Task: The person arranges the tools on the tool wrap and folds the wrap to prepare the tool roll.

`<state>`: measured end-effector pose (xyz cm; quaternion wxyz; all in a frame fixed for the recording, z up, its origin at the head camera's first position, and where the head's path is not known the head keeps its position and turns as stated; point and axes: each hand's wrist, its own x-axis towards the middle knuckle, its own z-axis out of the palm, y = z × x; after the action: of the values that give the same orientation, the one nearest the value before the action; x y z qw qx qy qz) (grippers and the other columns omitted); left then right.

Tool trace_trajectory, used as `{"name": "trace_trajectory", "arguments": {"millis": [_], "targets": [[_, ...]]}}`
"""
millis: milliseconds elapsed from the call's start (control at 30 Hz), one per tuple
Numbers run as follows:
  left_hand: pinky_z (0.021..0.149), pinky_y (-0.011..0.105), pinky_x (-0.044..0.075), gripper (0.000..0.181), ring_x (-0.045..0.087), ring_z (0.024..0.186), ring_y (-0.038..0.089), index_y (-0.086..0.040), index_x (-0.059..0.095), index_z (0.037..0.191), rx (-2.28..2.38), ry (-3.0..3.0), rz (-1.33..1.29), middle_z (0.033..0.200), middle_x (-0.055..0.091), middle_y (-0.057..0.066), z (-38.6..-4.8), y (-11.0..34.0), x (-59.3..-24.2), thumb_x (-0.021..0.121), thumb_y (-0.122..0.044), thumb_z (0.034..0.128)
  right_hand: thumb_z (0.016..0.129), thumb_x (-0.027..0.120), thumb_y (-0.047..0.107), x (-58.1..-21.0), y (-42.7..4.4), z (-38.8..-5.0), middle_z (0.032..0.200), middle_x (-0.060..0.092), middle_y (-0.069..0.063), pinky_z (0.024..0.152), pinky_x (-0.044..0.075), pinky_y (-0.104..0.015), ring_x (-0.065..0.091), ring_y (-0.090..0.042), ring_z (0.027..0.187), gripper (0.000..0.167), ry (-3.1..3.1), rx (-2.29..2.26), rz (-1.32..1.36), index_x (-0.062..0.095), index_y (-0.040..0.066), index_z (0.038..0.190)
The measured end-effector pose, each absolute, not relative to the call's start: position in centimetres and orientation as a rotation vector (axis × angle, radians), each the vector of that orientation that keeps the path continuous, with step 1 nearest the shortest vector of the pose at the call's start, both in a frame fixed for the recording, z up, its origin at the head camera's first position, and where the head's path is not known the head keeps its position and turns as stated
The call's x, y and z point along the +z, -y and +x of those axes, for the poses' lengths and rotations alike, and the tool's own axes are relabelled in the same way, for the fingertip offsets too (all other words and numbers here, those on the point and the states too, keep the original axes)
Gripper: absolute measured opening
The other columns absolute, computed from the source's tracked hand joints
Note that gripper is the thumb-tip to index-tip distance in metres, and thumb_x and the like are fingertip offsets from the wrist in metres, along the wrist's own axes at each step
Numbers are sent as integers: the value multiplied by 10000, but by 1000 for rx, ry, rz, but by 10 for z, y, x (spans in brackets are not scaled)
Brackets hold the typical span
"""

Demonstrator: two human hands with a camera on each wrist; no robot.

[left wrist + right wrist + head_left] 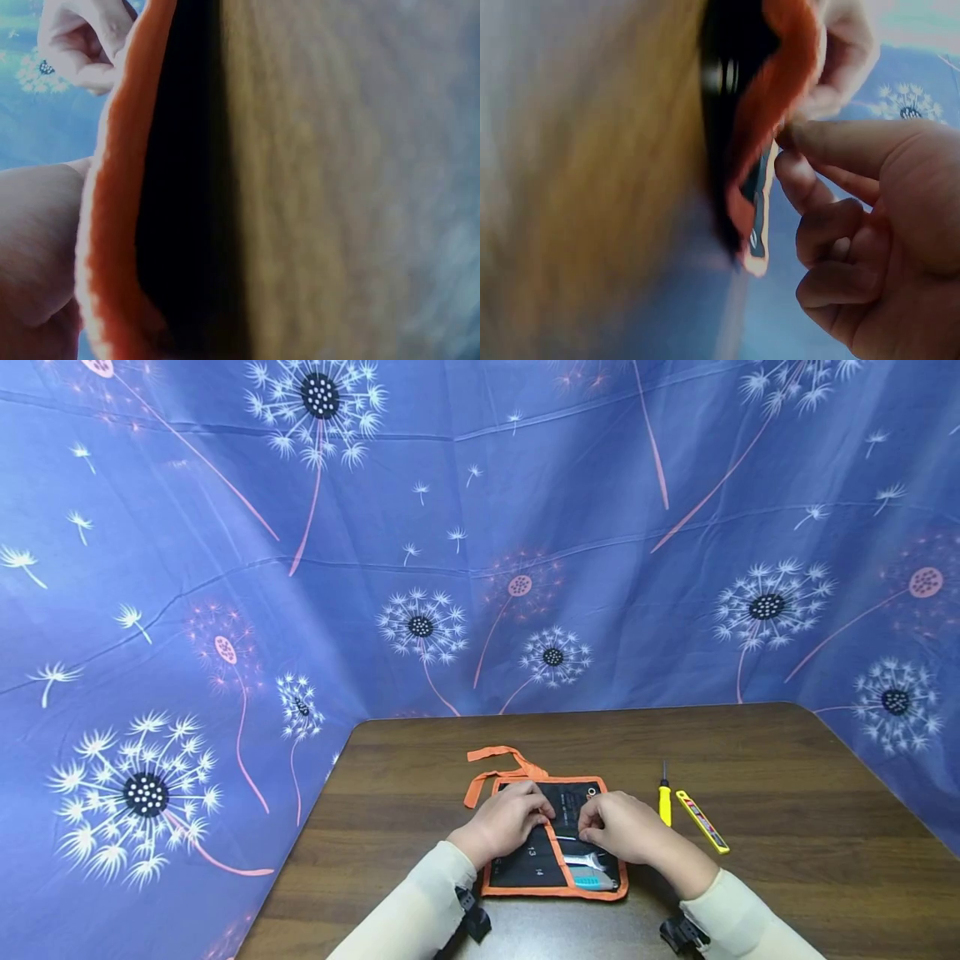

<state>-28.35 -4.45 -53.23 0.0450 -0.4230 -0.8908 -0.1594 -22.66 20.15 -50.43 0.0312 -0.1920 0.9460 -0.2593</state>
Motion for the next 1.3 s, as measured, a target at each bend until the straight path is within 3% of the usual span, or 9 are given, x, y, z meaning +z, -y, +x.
{"name": "trace_trajectory", "arguments": {"millis": [267,633,800,967,1100,1300], "targets": [[779,188,477,176,525,893,20,-328,750,1141,-501,2789,-1320,1066,528,-114,-289,50,-531,642,-218,1056,927,792,115,-495,-228,-235,661,584,125,563,417,-310,518,-90,577,190,-2957,-880,-512,716,229,796],[767,203,488,118,528,859,5,-323,720,1041,-559,2798,-1251,1013,516,-130,-293,53,-531,656,-225,1050,959,748,126,-473,-278,-240,711,592,44,544,413,-335,527,-140,572,107,-3014,-868,-293,715,149,860],[728,205,477,111,512,829,3,-340,714,1021,-566,2798,-1223,987,506,-144,-292,54,-532,654,-250,1050,961,721,143,-471,-305,-242,757,617,39,579,404,-361,521,-170,646,90,-3049,-774,-189,704,148,873],[715,198,469,102,504,820,4,-333,718,1022,-567,2781,-1223,980,507,-138,-292,54,-534,657,-255,1048,945,718,158,-472,-330,-244,810,655,9,621,466,-427,573,-197,701,55,-3034,-696,-93,723,119,907],[715,200,468,104,503,819,9,-327,719,1027,-583,2781,-1224,979,511,-129,-292,54,-534,662,-242,1046,895,770,215,-470,-345,-243,799,631,-5,621,455,-457,566,-216,728,120,-2974,-628,-22,690,134,856],[733,202,477,114,511,837,9,-326,716,1027,-602,2788,-1218,991,520,-125,-293,54,-535,671,-222,1043,808,866,303,-475,-355,-237,641,516,42,548,344,-336,463,-165,603,335,-2874,-565,-31,598,165,663]]}}
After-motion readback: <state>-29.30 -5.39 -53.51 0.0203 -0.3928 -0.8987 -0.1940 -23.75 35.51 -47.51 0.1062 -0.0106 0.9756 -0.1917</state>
